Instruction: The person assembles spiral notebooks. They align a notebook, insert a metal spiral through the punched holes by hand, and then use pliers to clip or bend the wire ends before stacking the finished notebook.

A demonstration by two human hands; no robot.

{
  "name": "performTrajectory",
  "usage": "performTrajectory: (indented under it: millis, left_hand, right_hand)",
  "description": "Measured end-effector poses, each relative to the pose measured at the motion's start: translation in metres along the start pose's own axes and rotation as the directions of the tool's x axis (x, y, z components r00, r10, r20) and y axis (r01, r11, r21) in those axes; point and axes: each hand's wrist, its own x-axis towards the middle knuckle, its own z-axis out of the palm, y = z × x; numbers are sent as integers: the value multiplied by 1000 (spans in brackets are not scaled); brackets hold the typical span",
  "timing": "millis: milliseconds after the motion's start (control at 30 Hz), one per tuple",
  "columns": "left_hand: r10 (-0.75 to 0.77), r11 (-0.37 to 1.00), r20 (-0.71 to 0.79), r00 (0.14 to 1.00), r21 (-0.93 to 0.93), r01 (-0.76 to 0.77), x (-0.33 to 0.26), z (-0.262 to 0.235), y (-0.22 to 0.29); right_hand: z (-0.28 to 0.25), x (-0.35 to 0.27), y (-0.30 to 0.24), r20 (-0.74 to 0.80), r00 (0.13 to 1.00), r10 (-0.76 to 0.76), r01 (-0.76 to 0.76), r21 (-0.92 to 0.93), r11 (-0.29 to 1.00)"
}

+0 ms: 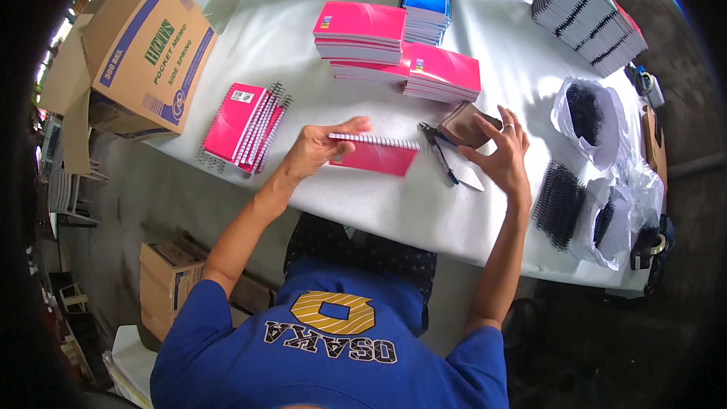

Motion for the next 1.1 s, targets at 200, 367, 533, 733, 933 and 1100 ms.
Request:
performTrajectory:
  millis: [200, 367, 533, 733, 933, 1100]
  left_hand:
    - [486, 726, -211, 848, 637, -257, -6, 13, 15]
    - [493, 458, -105, 864, 875, -155, -20, 27, 6]
    - [352, 510, -191, 916, 860, -17, -22, 39, 4]
    - [483, 357, -89, 871, 929, -103, -17, 38, -8]
    - [516, 306, -85, 852, 948, -91, -15, 42, -13]
    - [444, 317, -117, 888, 948, -33, -16, 40, -9]
  right_hand:
    - [30, -36, -79, -88, 984, 155, -130, 242, 961]
    - [42, -44, -79, -91, 952, 294, -290, 54, 956]
    - [51, -46, -75, -194, 940, 280, -271, 71, 960]
    - [57, -52, -66, 149, 964, 219, -213, -49, 976]
    - [54, -55, -96, 31, 999, 28, -28, -6, 1000]
    - [36, -47, -115, 140, 987, 74, -106, 237, 966]
